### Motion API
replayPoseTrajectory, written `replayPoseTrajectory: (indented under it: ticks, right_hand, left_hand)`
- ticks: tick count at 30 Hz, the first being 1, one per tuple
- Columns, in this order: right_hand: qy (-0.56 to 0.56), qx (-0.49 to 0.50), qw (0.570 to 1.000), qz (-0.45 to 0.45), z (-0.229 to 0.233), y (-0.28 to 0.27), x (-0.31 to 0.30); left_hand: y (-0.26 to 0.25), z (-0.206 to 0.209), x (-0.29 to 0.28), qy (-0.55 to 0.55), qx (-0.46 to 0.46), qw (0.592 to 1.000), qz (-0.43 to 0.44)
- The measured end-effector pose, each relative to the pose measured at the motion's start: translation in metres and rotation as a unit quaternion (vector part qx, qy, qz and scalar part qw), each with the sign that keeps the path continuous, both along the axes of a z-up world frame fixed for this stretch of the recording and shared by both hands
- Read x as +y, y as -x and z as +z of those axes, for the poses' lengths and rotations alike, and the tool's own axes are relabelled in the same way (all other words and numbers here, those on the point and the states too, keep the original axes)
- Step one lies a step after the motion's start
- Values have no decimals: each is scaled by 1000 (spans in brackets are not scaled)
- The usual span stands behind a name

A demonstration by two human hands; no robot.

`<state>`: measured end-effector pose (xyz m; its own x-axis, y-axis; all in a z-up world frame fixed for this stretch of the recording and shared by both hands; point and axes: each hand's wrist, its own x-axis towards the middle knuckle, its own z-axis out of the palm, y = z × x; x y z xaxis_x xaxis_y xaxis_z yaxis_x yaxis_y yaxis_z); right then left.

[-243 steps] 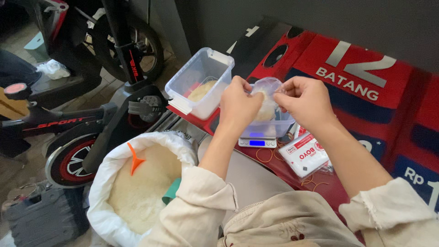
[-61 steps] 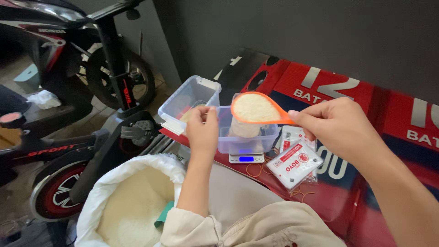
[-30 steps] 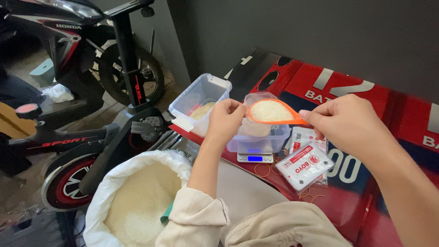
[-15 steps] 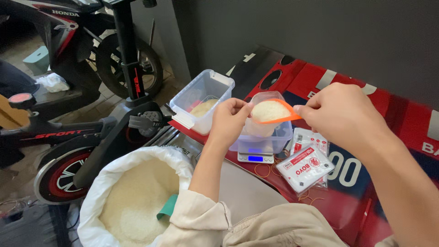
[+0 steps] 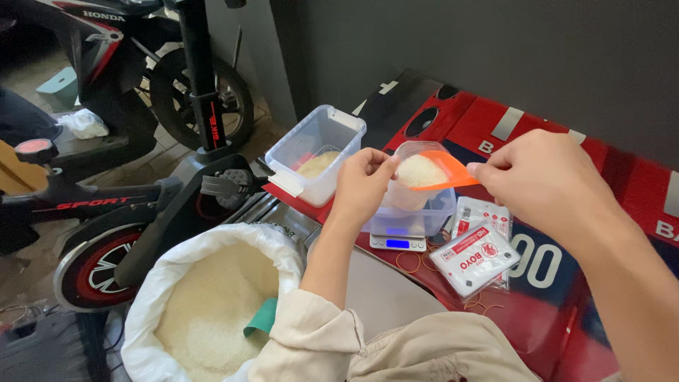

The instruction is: The person scoops rice from a large sack into small plastic bags, weighs each bag on a digital scale, and ties them closed with rubber bands.

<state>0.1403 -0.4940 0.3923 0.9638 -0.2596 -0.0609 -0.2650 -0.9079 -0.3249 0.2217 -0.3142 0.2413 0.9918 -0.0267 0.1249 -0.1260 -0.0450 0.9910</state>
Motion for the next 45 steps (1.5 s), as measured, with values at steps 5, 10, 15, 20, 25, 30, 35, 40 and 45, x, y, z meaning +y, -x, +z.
replayPoseTrajectory:
  ticks: [5, 10, 15, 20, 25, 30, 35, 40, 45]
  right_hand:
    - [8, 1, 1000, 2, 1, 2, 0]
    - [42, 5, 999, 10, -1, 3, -1]
    - [-9, -10, 1000, 11, -7, -1, -8]
    - [34, -30, 998, 36, -17, -2, -12]
    - [28, -49, 998, 41, -21, -5, -18]
    - [-20, -30, 999, -22, -27, -4, -25]
    - [-102, -61, 993, -24, -28, 6, -35]
    - [-64, -41, 996, -45, -26, 16, -36]
    - [-126, -81, 988, -27, -42, 19, -41]
  left_hand:
    - [-2, -3, 0, 4, -8, 1000, 4]
    - [1, -2, 0, 6, 2, 1000, 13]
    - [1, -5, -1, 17, 3, 1000, 14]
    - [1, -7, 0, 28, 6, 1000, 7]
    - [3, -7, 1, 38, 11, 999, 7]
    - [-3, -17, 3, 59, 18, 998, 27]
    - [2, -32, 6, 90, 28, 994, 62]
    - [17, -32, 9, 34, 48, 992, 108]
    - [24, -26, 7, 30, 57, 992, 109]
